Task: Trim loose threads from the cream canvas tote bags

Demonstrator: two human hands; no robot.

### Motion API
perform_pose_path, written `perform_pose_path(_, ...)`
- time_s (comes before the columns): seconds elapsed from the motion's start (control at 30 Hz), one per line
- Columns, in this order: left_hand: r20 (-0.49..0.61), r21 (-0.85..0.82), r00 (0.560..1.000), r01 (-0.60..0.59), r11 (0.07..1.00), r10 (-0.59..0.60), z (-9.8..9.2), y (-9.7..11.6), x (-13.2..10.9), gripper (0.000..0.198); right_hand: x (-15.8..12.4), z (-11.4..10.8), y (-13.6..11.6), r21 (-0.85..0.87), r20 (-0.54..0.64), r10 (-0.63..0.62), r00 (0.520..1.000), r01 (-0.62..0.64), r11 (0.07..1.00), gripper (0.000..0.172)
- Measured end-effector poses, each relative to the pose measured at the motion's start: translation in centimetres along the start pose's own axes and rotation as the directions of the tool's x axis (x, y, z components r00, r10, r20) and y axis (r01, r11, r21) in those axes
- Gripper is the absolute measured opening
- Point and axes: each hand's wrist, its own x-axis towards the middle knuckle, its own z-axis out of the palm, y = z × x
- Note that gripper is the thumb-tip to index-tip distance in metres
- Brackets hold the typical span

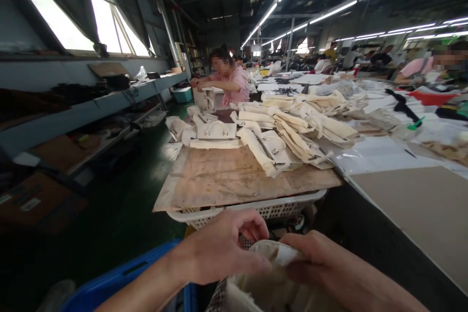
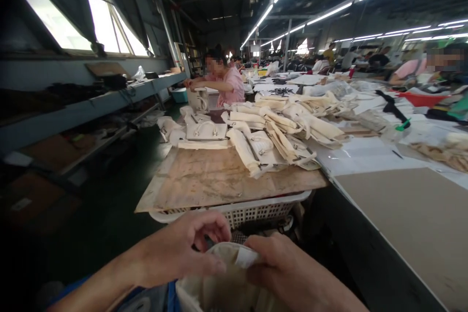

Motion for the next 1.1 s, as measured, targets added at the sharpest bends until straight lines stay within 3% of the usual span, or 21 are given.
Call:
perform_pose_path(0.1,-0.095,0.188,0.995,0.022,0.982,-0.004,1.2,-3.1,1.6,0.013,1.6,2.4,2.8,0.021,0.010,0.047,0.999,-0.047,0.999,0.013)
perform_pose_path(0.27,-0.141,0.084,0.988,0.080,0.993,-0.067,3.0,-6.2,3.0,0.014,2.1,3.9,6.0,0.127,0.046,0.112,0.993,-0.117,0.985,0.015)
perform_pose_path(0.4,-0.170,0.109,0.983,0.089,0.990,-0.069,3.0,-6.0,3.4,0.012,1.6,2.8,6.4,-0.048,-0.079,-0.061,0.995,0.057,0.997,0.022)
perform_pose_path(0.5,-0.173,0.121,0.981,0.114,0.986,-0.092,2.7,-5.9,3.6,0.012,1.5,2.8,6.6,-0.209,-0.189,-0.239,0.952,0.199,0.958,0.014)
perform_pose_path(0.63,-0.164,0.139,0.981,0.125,0.982,-0.102,2.7,-6.2,3.8,0.012,1.8,3.7,6.5,-0.379,-0.248,-0.363,0.898,0.255,0.890,0.016)
perform_pose_path(0.77,-0.185,0.131,0.977,0.132,0.983,-0.107,3.0,-6.6,3.7,0.012,2.0,5.1,6.3,-0.516,-0.400,-0.541,0.740,0.306,0.800,0.016)
perform_pose_path(0.83,-0.195,0.126,0.975,0.133,0.983,-0.107,3.0,-6.7,3.6,0.011,2.0,5.8,6.2,-0.563,-0.441,-0.574,0.690,0.286,0.776,0.017)
perform_pose_path(0.93,-0.187,0.126,0.976,0.138,0.982,-0.113,2.9,-6.5,3.4,0.011,1.9,6.6,5.9,-0.607,-0.473,-0.575,0.668,0.226,0.762,0.021)
perform_pose_path(1.1,-0.172,0.131,0.977,0.146,0.981,-0.122,2.9,-5.8,3.2,0.011,1.9,6.7,5.4,-0.608,-0.499,-0.532,0.684,0.162,0.777,0.031)
